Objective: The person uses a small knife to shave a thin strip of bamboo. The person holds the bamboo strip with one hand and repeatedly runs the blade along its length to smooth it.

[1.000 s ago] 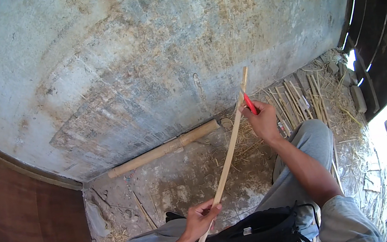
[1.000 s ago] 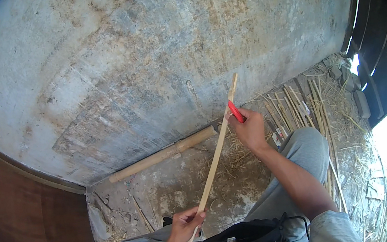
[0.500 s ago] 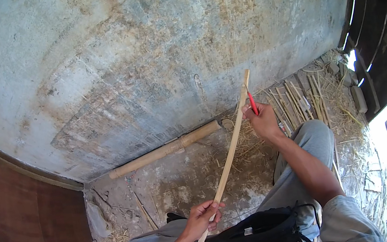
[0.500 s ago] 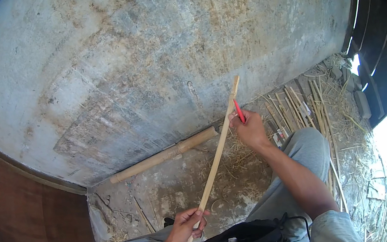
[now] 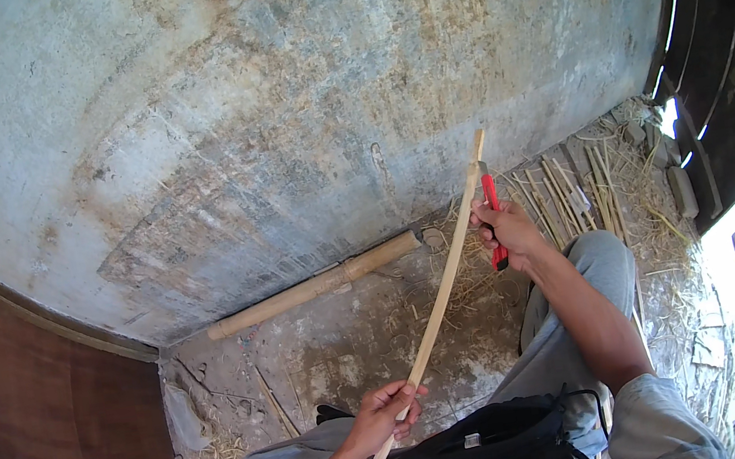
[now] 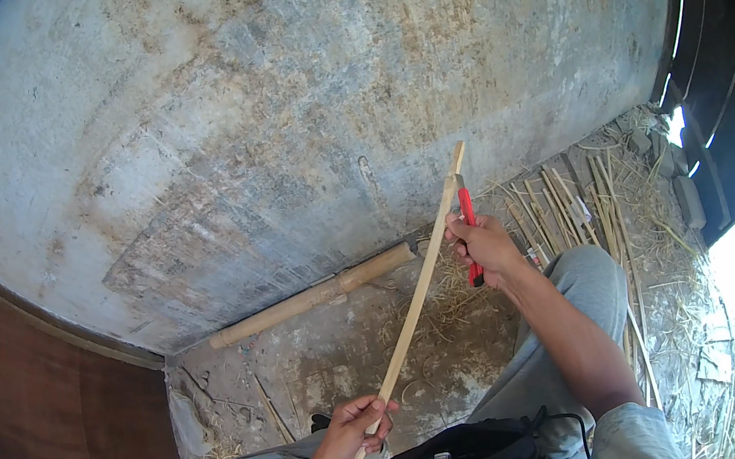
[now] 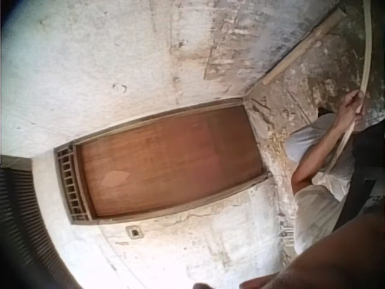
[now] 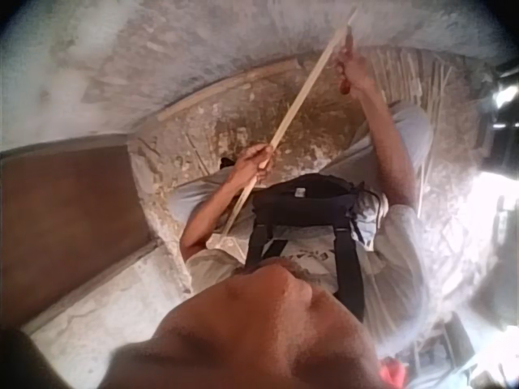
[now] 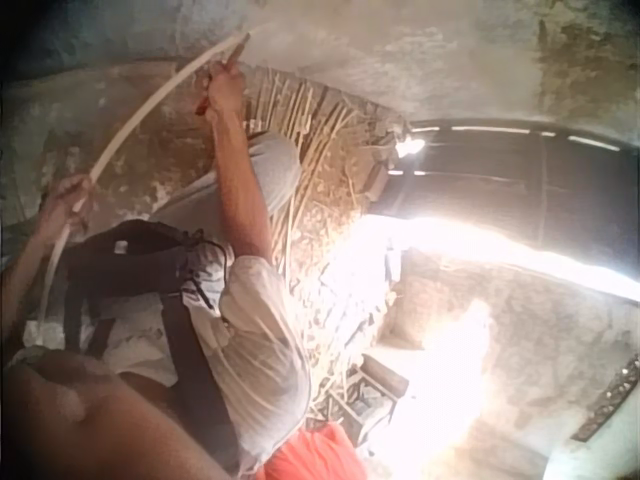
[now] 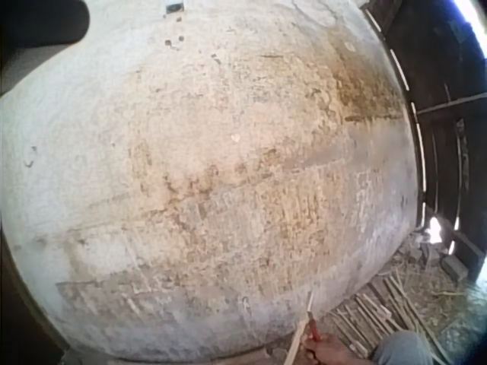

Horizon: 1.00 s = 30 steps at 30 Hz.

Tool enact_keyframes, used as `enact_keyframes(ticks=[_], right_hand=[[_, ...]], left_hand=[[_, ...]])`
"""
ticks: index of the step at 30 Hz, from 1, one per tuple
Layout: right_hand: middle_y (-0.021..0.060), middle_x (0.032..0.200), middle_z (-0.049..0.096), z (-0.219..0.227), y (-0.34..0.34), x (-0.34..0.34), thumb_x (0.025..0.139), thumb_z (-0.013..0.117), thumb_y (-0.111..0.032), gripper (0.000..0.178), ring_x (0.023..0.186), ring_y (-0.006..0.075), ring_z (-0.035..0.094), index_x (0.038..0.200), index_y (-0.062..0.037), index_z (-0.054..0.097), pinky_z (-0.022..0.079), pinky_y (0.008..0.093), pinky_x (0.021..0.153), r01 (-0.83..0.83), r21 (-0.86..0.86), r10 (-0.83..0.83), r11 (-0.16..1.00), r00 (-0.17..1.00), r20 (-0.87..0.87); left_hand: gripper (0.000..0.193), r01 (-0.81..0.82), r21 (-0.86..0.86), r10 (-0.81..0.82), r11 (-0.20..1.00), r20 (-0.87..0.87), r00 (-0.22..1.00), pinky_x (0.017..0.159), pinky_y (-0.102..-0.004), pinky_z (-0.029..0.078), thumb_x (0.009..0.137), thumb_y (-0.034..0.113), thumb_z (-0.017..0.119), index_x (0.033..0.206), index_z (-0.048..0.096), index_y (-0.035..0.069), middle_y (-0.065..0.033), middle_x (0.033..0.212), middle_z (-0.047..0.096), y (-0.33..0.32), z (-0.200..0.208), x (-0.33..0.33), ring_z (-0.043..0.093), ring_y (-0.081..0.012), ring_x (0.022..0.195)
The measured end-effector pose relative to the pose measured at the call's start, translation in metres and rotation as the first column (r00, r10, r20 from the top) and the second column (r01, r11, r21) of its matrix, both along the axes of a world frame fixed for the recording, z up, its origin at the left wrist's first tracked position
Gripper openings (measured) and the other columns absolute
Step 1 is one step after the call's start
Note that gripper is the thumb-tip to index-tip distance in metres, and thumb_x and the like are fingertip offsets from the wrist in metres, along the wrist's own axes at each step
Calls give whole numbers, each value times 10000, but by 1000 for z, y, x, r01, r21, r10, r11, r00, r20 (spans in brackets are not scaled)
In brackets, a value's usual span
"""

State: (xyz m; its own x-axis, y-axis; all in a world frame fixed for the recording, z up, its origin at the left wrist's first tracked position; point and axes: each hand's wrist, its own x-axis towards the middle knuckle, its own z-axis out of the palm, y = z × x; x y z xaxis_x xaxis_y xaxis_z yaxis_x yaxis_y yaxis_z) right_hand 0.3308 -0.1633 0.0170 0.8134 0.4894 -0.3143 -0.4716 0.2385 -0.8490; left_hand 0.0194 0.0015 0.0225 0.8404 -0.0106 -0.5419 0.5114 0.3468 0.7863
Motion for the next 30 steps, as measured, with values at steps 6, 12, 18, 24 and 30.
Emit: enact_keyframes(ticks=[6,12,18,24,30], right_hand=[[59,781,629,1,6,-6,905,651,-94,100,613,178,561,913,5,662,447,313,587,367,-346,-58,864,754,655],[181,925,671,16,4,-14,835,666,-27,140,780,324,666,963,30,675,506,343,695,539,-136,20,831,215,976],[170,841,683,11,4,-6,864,644,-44,123,710,266,678,958,31,674,507,328,659,465,-297,33,834,495,868],[38,611,609,9,-2,2,937,623,-139,160,531,59,553,936,9,684,437,256,511,227,-263,-50,938,837,545],[45,733,655,13,-14,11,969,603,-229,228,508,74,489,1015,-13,655,397,228,468,31,-115,-10,993,983,182]], left_hand=[[325,1,19,0,1000,-18,1000,412,-233,306,1044,235,442,1139,565,-50,-43,655,498,-1,4,2,351,-67,437],[310,-15,48,16,999,-22,1000,408,-233,304,1045,213,440,1131,563,-57,-43,645,493,-2,9,3,352,-71,429],[293,-17,20,18,1000,-13,1000,394,-234,294,1043,201,441,1116,566,-54,-44,636,488,0,3,0,364,-74,423],[306,-19,-107,14,994,-46,999,390,-238,279,1043,228,445,1140,570,-33,-20,632,447,3,5,-2,329,-67,422],[321,-43,-344,12,938,-90,996,367,-226,268,1034,244,456,1127,555,-47,-28,631,455,14,8,-4,300,-48,401]])
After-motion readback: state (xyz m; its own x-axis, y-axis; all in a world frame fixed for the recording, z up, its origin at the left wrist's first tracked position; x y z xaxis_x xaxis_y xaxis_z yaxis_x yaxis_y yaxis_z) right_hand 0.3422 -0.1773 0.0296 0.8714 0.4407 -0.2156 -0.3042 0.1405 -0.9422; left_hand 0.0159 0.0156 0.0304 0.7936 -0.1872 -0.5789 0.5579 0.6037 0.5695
